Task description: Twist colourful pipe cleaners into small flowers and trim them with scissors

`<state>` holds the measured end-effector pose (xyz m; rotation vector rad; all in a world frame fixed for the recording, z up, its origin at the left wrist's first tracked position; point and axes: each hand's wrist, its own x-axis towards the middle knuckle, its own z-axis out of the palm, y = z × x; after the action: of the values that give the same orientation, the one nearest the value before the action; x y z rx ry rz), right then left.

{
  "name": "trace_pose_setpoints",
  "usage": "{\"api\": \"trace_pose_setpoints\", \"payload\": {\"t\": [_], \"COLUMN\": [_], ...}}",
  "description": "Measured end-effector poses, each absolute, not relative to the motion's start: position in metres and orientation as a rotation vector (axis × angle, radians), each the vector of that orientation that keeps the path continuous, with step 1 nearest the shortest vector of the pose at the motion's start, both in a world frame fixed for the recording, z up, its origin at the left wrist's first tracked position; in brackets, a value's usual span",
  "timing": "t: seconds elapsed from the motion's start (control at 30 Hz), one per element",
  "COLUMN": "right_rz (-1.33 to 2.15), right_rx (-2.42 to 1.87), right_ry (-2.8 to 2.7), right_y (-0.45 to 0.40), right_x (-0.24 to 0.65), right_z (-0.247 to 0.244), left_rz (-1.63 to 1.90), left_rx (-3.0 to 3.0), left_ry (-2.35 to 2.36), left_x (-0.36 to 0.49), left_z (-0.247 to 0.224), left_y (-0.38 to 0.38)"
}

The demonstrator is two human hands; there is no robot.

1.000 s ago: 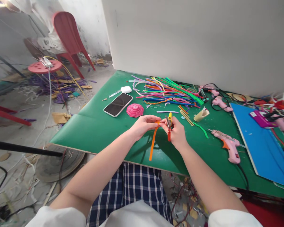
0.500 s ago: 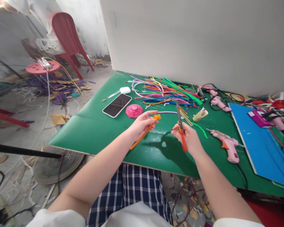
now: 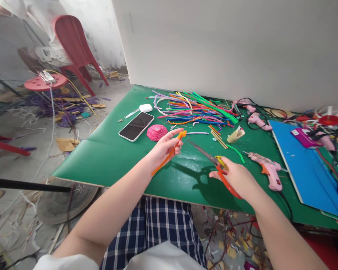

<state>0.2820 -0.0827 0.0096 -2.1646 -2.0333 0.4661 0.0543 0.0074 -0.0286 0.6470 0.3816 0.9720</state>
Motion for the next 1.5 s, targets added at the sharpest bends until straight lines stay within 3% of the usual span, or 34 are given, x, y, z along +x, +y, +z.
{"api": "trace_pose_setpoints", "payload": {"t": [0.3,0.7,0.87,1.5], "right_rz": [0.564,1.175,1.271,0.91], "right_rx": [-2.147,-1.828,-1.767,-1.886], "right_ry": [-2.04,-1.936,-1.858,-2.174], "right_y": [-0.073,-0.063,-0.062,-0.065], "right_x": [0.277,0.278,0.278,0.276], "right_z": [0.011,0.005,0.002,-0.008], "left_rz": [0.932,0.851,0.835,0.869], "left_rx": [0.611,0.518,0.504,0.581], "left_ry": [0.36,0.282,0.286,0.311], "left_x": [0.053,0.051,0.051,0.051], "left_z": [-0.026,-0.02,-0.02,-0.019], "left_y": [0.006,0.005,0.005,0.005]}}
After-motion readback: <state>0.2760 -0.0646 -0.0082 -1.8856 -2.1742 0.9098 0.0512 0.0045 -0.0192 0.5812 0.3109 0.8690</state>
